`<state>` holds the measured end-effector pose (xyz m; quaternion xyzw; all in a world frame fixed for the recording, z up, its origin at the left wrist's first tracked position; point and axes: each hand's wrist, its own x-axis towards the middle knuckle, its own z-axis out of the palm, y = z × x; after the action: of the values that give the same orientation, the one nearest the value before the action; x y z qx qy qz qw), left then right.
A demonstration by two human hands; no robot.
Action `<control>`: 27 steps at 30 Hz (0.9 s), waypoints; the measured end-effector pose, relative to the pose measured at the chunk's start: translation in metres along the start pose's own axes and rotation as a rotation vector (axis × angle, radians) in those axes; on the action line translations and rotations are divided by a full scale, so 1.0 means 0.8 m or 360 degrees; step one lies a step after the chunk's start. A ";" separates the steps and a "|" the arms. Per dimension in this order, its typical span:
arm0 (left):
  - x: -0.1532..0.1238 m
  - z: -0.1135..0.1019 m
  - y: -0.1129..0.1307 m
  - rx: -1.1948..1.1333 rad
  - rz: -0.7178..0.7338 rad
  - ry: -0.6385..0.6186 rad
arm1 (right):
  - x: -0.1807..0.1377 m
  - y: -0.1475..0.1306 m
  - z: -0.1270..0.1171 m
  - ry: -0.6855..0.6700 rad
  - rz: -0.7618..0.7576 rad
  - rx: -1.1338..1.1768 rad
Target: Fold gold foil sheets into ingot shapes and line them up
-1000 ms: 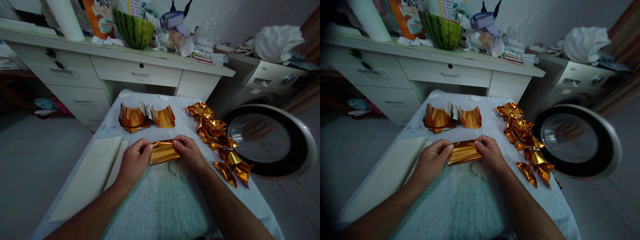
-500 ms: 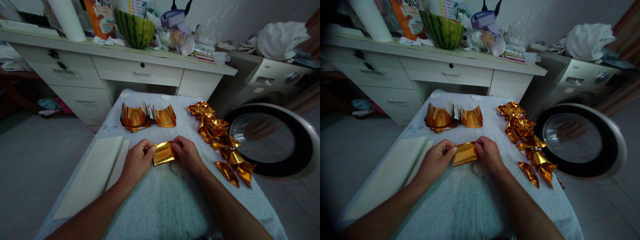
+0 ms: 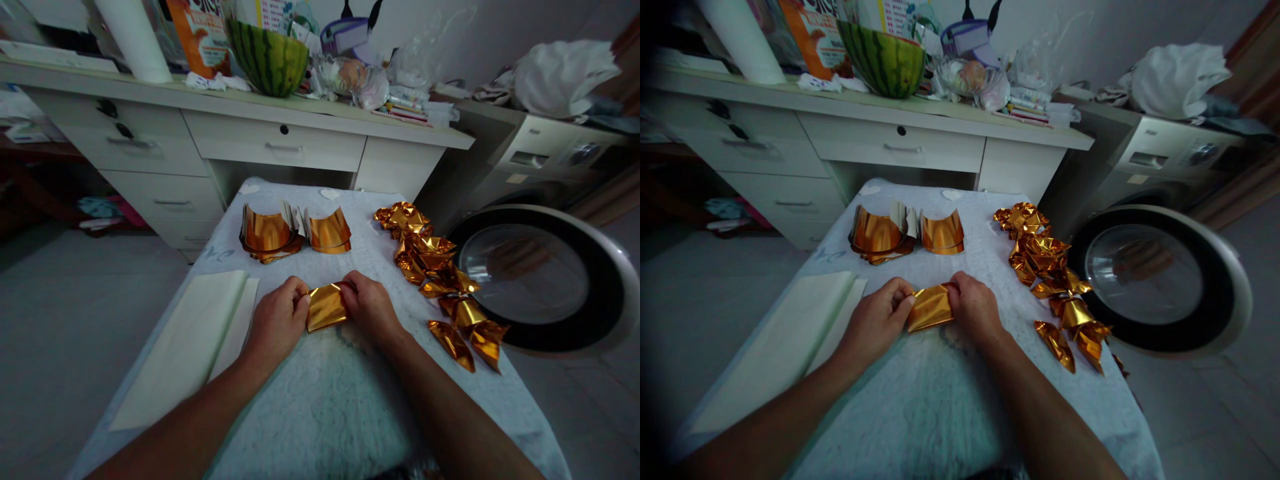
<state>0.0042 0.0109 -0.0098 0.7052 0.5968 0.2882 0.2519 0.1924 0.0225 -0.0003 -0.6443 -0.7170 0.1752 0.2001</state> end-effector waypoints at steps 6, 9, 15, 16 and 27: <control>0.002 0.002 0.004 0.0304 0.0122 -0.0043 | 0.000 -0.004 0.005 -0.0033 0.0089 -0.0217; 0.003 0.000 0.007 0.0471 0.0193 -0.0109 | 0.000 -0.005 0.008 -0.0026 0.0126 -0.0266; 0.004 0.000 0.006 0.0641 0.0211 -0.0142 | -0.001 -0.006 0.011 -0.0027 0.0147 -0.0280; 0.003 0.000 0.006 0.0647 0.0213 -0.0149 | -0.001 -0.006 0.012 -0.0021 0.0137 -0.0286; 0.010 0.003 0.001 0.0586 0.0470 -0.0106 | 0.001 -0.003 0.013 0.0149 -0.0055 -0.0380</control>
<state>0.0074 0.0190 -0.0105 0.8281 0.5209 0.1847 0.0938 0.1850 0.0230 -0.0083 -0.6586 -0.7336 0.0548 0.1584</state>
